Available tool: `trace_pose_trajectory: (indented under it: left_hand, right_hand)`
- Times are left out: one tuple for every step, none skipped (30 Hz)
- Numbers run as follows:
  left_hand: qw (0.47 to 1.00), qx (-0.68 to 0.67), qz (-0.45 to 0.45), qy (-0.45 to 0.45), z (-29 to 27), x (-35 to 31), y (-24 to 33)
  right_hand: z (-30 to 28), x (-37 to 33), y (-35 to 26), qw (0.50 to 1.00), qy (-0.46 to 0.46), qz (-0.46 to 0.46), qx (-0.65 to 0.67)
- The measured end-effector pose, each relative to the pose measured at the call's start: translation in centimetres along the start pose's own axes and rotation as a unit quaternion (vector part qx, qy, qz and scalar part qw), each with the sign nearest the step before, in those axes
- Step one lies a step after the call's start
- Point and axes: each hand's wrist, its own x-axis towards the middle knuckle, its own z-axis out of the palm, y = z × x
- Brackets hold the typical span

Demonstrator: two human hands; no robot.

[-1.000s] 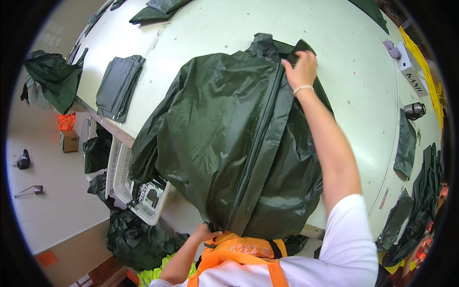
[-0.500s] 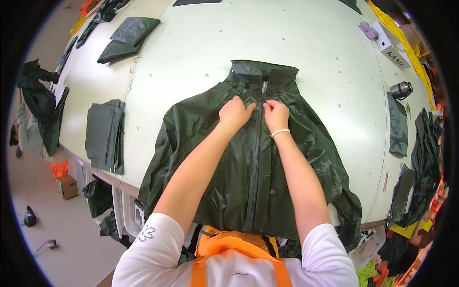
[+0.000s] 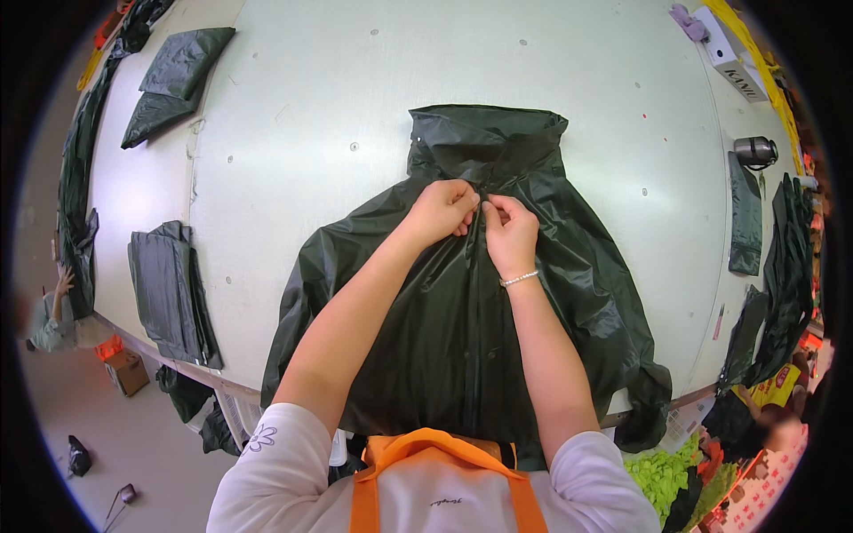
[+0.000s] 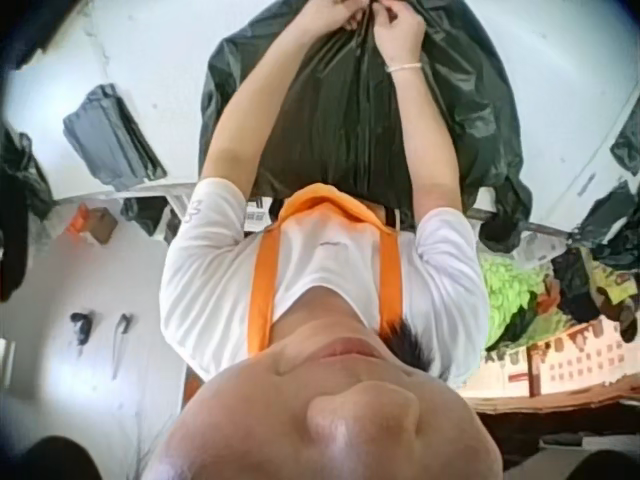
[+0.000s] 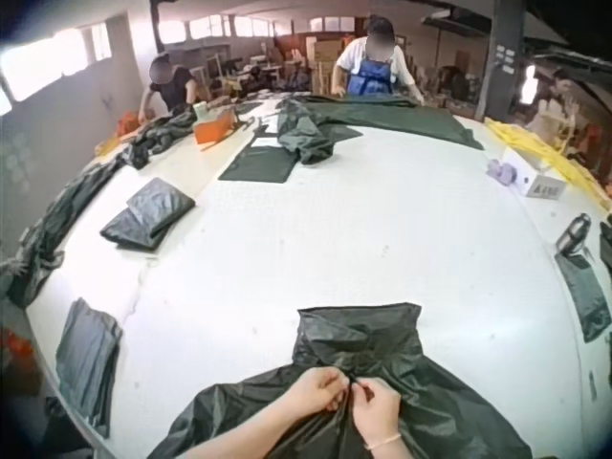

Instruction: The person folds a dark green jacket on a white table, aligns the edges, and places it into a white plastic basket. The person then retrieves another jacket from the basket, unfolds it, and begins folding it in the same manner.

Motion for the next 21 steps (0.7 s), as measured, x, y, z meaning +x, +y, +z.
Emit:
trace_pose_trajectory:
  left_hand:
    - [1.000, -0.009, -0.001, 0.000, 0.0, -0.1, 0.2]
    - [1.000, -0.018, -0.002, 0.001, 0.1, -0.2, 0.2]
    - [1.000, -0.026, 0.012, 0.008, 0.1, -0.2, 0.0]
    - [0.999, -0.023, 0.017, 0.016, 0.1, -0.2, 0.0]
    - [0.999, -0.020, 0.022, 0.023, 0.3, -0.2, 0.0]
    - [0.999, -0.017, 0.026, 0.030, 0.6, -0.3, -0.1]
    - [0.998, 0.011, 0.036, 0.049, 0.8, -0.1, -0.2]
    - [0.994, 0.046, 0.066, 0.077, 1.0, 0.2, -0.8]
    - [0.987, 0.082, 0.095, 0.105, 1.0, 1.1, -1.7]
    - [0.978, 0.117, 0.118, 0.127, 1.2, 1.4, -2.5]
    - [0.964, 0.166, 0.136, 0.158, 1.5, 1.3, -2.3]
    - [0.946, 0.215, 0.153, 0.188, 1.6, 0.9, -1.9]
    - [0.937, 0.234, 0.155, 0.209, 2.2, -0.1, -1.6]
    - [0.925, 0.255, 0.162, 0.230, 2.5, -1.1, -1.3]
    - [0.932, 0.232, 0.162, 0.226, 3.0, -3.1, -1.2]
    - [0.888, 0.280, 0.235, 0.280, 3.9, -5.8, -1.3]
    - [0.884, 0.295, 0.207, 0.298, 4.9, -8.7, -1.3]
    - [0.902, 0.307, 0.121, 0.277, 5.8, -11.1, -1.5]
    - [0.909, 0.346, 0.055, 0.224, 6.6, -13.8, -2.7]
    - [0.902, 0.395, -0.009, 0.175, 7.8, -15.9, -3.2]
    - [0.885, 0.450, -0.037, 0.115, 8.7, -17.4, -4.5]
  right_hand:
    - [0.0, 0.0, 0.0, 0.999, -0.019, 0.034, 0.032]
    - [-0.1, 0.0, -0.1, 0.997, -0.026, 0.049, 0.047]
    - [-0.1, 0.0, -0.1, 0.995, -0.034, 0.065, 0.062]
    - [0.1, 0.1, -0.2, 0.993, -0.041, 0.077, 0.080]
    - [0.3, 0.1, 0.0, 0.995, -0.036, 0.071, 0.063]
    - [0.4, 0.1, 0.5, 0.996, -0.032, 0.066, 0.047]
    - [0.5, 0.0, 0.8, 0.997, -0.027, 0.061, 0.032]
    - [0.5, -0.1, 0.9, 1.000, -0.017, 0.004, -0.023]
    - [0.8, 0.5, 1.1, 0.996, -0.007, -0.052, -0.077]
    - [0.9, 0.4, 1.5, 0.986, 0.002, -0.100, -0.131]
    - [0.6, 0.5, 1.3, 0.984, -0.012, -0.114, -0.136]
    - [0.1, 0.6, 0.8, 0.982, -0.026, -0.129, -0.139]
    - [-0.7, -0.2, 0.2, 0.981, -0.052, -0.126, -0.139]
    - [-1.5, -0.8, -0.9, 0.980, -0.073, -0.129, -0.136]
    - [-2.8, -2.6, -3.0, 0.977, -0.127, -0.035, -0.169]
    - [-4.1, -4.8, -3.6, 0.968, -0.126, -0.054, -0.210]
    - [-5.4, -7.5, -3.3, 0.971, -0.126, -0.049, -0.198]
    - [-6.5, -10.1, -2.4, 0.971, -0.131, -0.018, -0.200]
    - [-7.5, -12.7, -1.9, 0.966, -0.152, 0.006, -0.209]
    - [-8.2, -15.3, -1.1, 0.972, -0.144, 0.044, -0.178]
    - [-8.6, -17.6, -0.5, 0.985, -0.130, 0.072, -0.091]
